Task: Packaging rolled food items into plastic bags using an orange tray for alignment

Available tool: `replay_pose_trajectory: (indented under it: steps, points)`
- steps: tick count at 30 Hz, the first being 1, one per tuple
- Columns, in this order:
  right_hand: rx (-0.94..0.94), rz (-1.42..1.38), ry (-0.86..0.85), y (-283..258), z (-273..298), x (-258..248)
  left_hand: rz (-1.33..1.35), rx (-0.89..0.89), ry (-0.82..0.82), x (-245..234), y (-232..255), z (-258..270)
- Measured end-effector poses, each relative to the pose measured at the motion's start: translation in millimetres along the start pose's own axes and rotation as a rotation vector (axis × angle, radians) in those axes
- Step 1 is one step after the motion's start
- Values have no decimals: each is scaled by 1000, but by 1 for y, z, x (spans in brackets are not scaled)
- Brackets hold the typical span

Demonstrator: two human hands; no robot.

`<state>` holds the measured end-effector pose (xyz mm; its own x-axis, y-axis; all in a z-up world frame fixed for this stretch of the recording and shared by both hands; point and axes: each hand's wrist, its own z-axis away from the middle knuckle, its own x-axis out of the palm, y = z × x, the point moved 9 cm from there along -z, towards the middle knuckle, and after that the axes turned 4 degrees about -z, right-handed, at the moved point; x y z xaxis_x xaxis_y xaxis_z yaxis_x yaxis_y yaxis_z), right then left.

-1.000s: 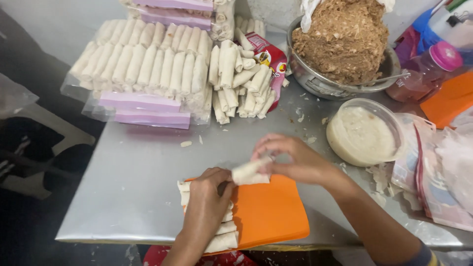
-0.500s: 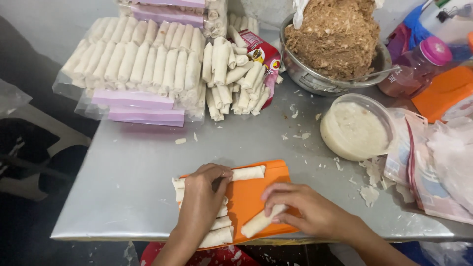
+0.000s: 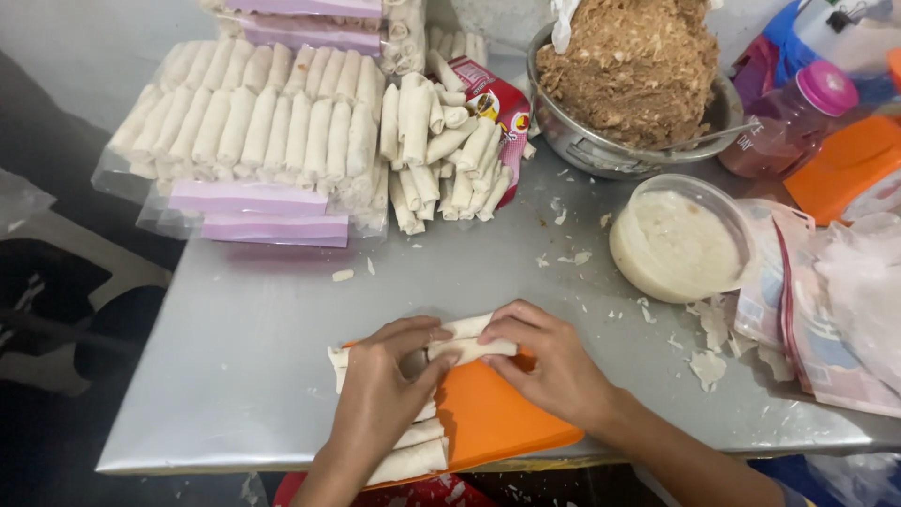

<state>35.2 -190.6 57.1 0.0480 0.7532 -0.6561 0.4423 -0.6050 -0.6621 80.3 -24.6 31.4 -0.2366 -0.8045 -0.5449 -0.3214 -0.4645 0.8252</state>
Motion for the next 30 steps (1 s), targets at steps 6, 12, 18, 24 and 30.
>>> replay_pose_trajectory:
  steps: [6, 12, 18, 24, 30]
  points:
    - [-108, -1, 11, -5, 0, 4, 2, 117, 27, 7, -5, 2]
    - [82, 332, -8, 23, -89, -49, -26, 57, 43, 13, -15, -2]
    - [147, 144, 445, 117, -175, -57, -70, 191, 54, 15, -5, 1]
    - [409, -253, 271, 114, -121, -73, -88, 197, -32, 13, 7, -1]
    - [266, -457, -556, 33, -13, -35, -98, 114, -82, 19, -2, -8]
